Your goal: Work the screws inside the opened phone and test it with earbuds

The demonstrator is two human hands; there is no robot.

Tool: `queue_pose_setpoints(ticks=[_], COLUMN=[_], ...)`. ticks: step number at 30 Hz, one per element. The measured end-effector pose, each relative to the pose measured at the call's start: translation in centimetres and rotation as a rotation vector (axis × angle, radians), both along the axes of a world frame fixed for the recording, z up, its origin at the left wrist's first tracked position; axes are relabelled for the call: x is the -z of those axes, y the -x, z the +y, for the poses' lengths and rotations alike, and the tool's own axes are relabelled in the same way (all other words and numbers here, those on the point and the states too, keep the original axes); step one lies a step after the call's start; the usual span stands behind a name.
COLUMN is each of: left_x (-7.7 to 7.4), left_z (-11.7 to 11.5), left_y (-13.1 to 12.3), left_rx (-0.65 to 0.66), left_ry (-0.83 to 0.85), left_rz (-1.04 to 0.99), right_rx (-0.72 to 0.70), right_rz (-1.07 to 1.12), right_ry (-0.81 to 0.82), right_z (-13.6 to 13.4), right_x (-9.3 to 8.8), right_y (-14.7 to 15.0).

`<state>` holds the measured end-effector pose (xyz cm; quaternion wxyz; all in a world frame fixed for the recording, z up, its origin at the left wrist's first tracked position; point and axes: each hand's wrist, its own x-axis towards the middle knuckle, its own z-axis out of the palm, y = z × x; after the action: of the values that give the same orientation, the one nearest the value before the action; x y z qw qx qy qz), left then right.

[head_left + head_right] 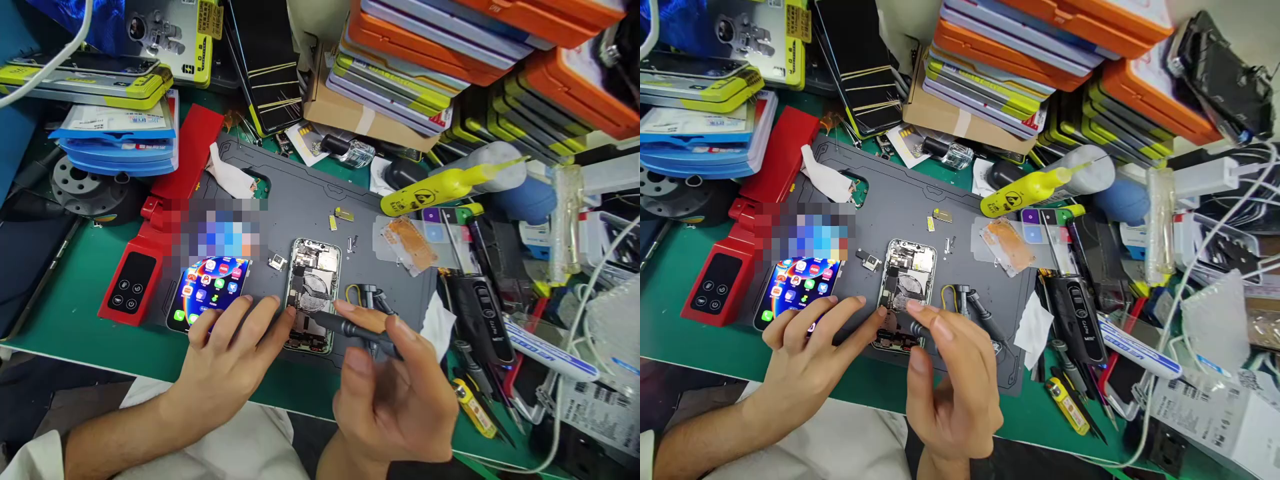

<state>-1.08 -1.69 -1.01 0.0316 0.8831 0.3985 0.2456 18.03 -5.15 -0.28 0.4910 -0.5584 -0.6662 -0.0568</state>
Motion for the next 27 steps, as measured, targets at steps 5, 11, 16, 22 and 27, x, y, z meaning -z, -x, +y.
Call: queue_pose_setpoints(ticks=[5,11,16,22,27], left_x=[0.01,-0.10,-0.01,0.20,0.36], left_z=[0.04,0.00,0.23,-0.17,-0.28], left_y=[-0.04,0.05,0.19,0.05,-0.35], left_rx=[0.002,0.005,0.017,0.017,-0.028], left_ry=[-0.003,0.007,-0.023,-0.016,-0.023], left_rz=[0.012,0.008,0.011,0.006,0.003], right_rx=[0.099,-0.027,0.165,0.180,0.226], right_rz=[0.017,0.065,-0.080,-0.132,-0.119], right_ry=[-0.028,-0.002,0.004,-0.032,-0.035], right_z=[0.10,0.11,-0.20,-0.22,-0.36], right_x=[0.30,-0.07,-0.10,0.01,0.16], right_y=[-0.18,-0.04,0.21,0.20,0.24])
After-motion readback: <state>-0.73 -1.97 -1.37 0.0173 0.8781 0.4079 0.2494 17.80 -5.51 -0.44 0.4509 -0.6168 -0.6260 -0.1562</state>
